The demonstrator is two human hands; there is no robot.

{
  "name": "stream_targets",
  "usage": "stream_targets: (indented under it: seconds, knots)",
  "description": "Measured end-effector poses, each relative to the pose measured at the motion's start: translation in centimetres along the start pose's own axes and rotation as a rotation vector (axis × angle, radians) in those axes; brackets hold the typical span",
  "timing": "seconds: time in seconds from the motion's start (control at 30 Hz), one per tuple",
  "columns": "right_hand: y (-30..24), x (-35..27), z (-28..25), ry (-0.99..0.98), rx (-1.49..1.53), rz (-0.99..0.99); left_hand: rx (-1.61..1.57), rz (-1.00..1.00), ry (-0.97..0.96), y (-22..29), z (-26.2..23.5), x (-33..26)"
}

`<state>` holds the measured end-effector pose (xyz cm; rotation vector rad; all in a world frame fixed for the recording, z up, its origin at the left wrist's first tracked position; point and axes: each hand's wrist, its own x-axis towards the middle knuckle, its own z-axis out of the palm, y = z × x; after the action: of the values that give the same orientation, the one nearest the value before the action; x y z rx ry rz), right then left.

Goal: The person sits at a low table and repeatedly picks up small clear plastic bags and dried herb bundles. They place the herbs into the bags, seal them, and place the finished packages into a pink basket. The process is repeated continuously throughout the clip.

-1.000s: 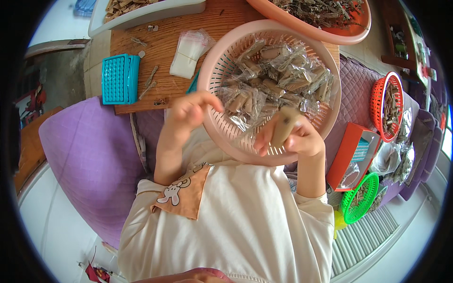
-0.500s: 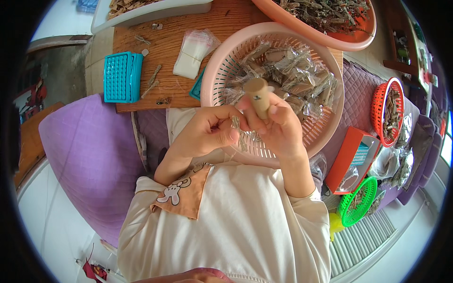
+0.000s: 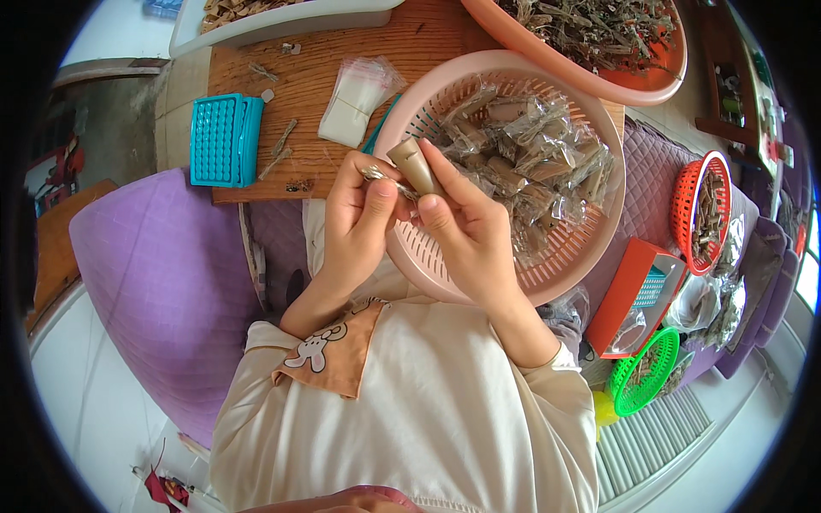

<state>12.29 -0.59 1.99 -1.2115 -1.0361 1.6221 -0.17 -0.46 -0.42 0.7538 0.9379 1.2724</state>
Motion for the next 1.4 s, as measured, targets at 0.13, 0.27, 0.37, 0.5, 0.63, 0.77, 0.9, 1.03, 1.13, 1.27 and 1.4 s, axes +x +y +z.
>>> stream_targets:
  seconds: [0.13,0.27,0.37,0.5,0.63,0.77,0.9,1.03,1.13,1.27,1.4]
  knots:
    - [0.0,0.1,0.0,0.102,0.023,0.02,0.358,0.092,-0.002,0.7,-0.9,0.6]
    - [-0.4,0.8,-1.6,0.166,0.052,-0.004,0.486,0.353,0.293,0.9,-4.7,4.7]
    - [-0.1,1.1,-2.4,0.162,0.034,0.024,0.886,0.324,0.431,-0.8,-8.3,8.9]
    - [-0.2,1.4,-2.6,0.146,0.008,0.096,1.194,0.268,0.344,-4.1,-11.0,12.0]
    - [-0.1,1.1,-3.1,0.138,0.035,0.13,1.158,-0.034,0.312,-3.7,-10.8,12.3]
    - [0.4,1.2,-3.8,0.148,0.049,0.133,1.197,-0.095,0.329,-3.1,-10.9,12.7]
    - [0.0,1.6,-3.8,0.2,0.083,0.116,1.107,0.115,0.414,-3.7,-11.3,12.5]
    - [-0.6,1.9,-3.9,0.194,0.071,0.044,0.708,0.3,0.488,-4.1,-11.1,12.0]
    - [-2.0,1.7,-3.6,0.238,-0.052,-0.039,0.426,0.195,0.353,-3.2,-9.8,10.7]
    - [-3.2,1.6,-2.7,0.31,-0.282,-0.258,0.538,0.052,0.125,-0.2,-7.5,7.1]
    - [-4.8,1.5,-1.8,0.286,-0.52,-0.535,0.566,-0.055,-0.064,2.6,-5.8,4.3]
